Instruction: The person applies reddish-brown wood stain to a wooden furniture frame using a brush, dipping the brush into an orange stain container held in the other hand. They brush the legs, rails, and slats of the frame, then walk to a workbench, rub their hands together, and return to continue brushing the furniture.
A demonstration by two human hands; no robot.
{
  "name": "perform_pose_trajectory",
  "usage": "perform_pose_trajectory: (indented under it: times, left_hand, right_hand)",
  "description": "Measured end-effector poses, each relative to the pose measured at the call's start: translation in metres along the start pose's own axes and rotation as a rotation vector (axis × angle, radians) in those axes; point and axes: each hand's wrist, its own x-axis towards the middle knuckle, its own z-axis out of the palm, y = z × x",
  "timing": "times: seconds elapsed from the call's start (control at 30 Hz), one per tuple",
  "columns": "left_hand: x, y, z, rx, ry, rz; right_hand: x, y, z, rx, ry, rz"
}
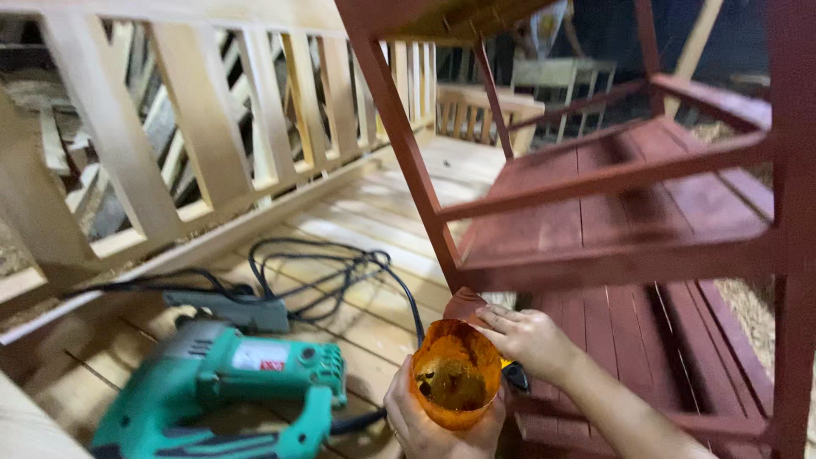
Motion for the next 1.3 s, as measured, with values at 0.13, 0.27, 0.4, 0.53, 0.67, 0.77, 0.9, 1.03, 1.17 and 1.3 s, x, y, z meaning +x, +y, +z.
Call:
perform_pose_trajectory:
  times: [0.13, 0.27, 0.4, 0.53, 0.67, 0.77, 0.9, 1.03, 1.17, 1.3]
  left_hand:
    - [-0.035, -0.009, -0.001, 0.024, -0.019, 0.011]
    - [-0.059, -0.010, 0.007, 0.139, -0.020, -0.026]
    - [-0.077, -0.019, 0.014, 0.167, -0.100, -0.038]
    - [-0.092, -0.028, 0.023, 0.166, -0.080, -0.011]
    - [-0.099, -0.040, 0.025, 0.268, -0.033, -0.033]
    - [-0.096, -0.050, 0.025, 0.268, -0.027, -0.058]
    - [-0.101, -0.058, 0.036, 0.300, -0.006, -0.030]
    - [-0.104, -0.072, 0.027, 0.280, -0.257, -0.055]
    - [-0.105, -0.086, 0.018, 0.170, -0.453, -0.183]
    - [-0.115, -0.091, 0.014, 0.253, -0.515, -0.255]
  right_hand:
    - [-0.032, 0.003, 0.008, 0.093, 0.142, 0.055]
    - [-0.018, 0.022, 0.012, 0.752, 0.336, 0.272]
    - [0.006, 0.031, 0.030, 0.867, 0.506, 0.382]
    - [-0.014, 0.013, 0.057, 0.611, 0.515, 0.328]
    - [-0.055, -0.004, 0.073, 0.383, 0.316, 0.526]
    - [-0.058, 0.001, 0.070, 0.378, 0.311, 0.486]
    - [-0.028, 0.024, 0.067, 0.578, 0.558, 0.485]
    - [-0.036, 0.025, 0.087, 0.356, 0.547, 0.354]
    - [-0.098, -0.008, 0.114, 0.399, 0.248, 0.523]
    - [-0.137, -0.037, 0.123, 0.481, 0.108, 0.560]
